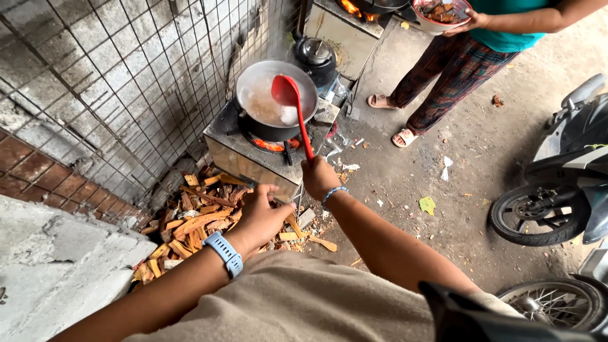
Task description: The recorder is stirring and cooking food in a large pot over a traditional wood-fired stove.
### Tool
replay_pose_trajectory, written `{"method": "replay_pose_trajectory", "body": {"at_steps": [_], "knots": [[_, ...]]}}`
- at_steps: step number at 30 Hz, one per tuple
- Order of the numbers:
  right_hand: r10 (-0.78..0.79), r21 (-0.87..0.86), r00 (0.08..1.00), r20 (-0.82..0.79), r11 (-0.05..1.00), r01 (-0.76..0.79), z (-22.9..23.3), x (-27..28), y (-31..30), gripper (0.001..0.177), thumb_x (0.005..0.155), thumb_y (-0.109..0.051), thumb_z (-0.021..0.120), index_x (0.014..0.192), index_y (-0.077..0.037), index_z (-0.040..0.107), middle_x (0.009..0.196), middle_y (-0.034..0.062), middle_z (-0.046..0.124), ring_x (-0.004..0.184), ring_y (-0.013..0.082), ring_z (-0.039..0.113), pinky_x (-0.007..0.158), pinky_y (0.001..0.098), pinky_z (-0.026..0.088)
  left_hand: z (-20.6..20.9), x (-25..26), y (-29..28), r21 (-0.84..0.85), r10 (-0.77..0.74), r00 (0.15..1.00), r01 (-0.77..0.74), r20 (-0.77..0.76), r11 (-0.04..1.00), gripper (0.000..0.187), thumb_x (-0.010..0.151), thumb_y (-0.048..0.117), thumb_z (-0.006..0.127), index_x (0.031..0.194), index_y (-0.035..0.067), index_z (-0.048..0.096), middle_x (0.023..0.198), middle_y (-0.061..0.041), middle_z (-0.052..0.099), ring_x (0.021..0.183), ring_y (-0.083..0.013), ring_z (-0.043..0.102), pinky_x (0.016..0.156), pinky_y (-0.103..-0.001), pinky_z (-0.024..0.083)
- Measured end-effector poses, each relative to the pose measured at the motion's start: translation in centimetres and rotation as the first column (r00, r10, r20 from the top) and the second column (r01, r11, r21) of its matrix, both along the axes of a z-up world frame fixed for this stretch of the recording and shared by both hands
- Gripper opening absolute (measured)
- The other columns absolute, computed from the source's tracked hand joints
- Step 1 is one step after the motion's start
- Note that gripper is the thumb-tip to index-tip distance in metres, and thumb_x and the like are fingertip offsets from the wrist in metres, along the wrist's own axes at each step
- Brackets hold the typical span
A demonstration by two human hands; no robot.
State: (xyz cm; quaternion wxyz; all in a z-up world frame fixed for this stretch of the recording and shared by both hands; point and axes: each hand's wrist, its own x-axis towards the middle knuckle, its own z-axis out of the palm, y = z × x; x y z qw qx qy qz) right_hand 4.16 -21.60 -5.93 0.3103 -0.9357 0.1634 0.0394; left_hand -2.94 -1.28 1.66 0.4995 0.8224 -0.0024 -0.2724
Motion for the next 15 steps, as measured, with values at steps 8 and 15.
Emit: {"method": "replay_pose_trajectory", "body": {"at_steps": [8, 15], "knots": [[0.007, -0.03, 0.976, 0.217, 1.0, 0.0, 1.5, 1.7, -1.3, 0.037, 0.1, -0.033, 0.057, 0.105, 0.003, 0.057, 0.095, 0.0302, 0.07, 0.091, 0.0473, 0.068, 0.083, 0.0526, 0.054, 0.1, 0.2, 0.1, 0.006, 0.026, 0.998, -0.026, 0.056, 1.0, 0.064, 0.086, 0.036, 0.075, 0.136, 0.007, 0.047, 0.133, -0.016, 0.052, 0.122, -0.025, 0.055, 0.103, -0.037, 0.049], [-0.168, 0.255, 0.968, 0.189, 0.96, 0.117, 2.1, 0.5, -0.1, 0.036, 0.099, -0.035, 0.062, 0.098, 0.001, 0.064, 0.078, 0.0201, 0.07, 0.067, 0.0317, 0.068, 0.061, 0.0445, 0.054, -0.6, 0.5, -0.9, -0.033, 0.046, 0.988, -0.041, 0.145, 0.999, 0.064, 0.083, 0.035, 0.077, 0.133, 0.005, 0.051, 0.126, -0.018, 0.06, 0.118, -0.0281, 0.058, 0.1, -0.039, 0.048]]}}
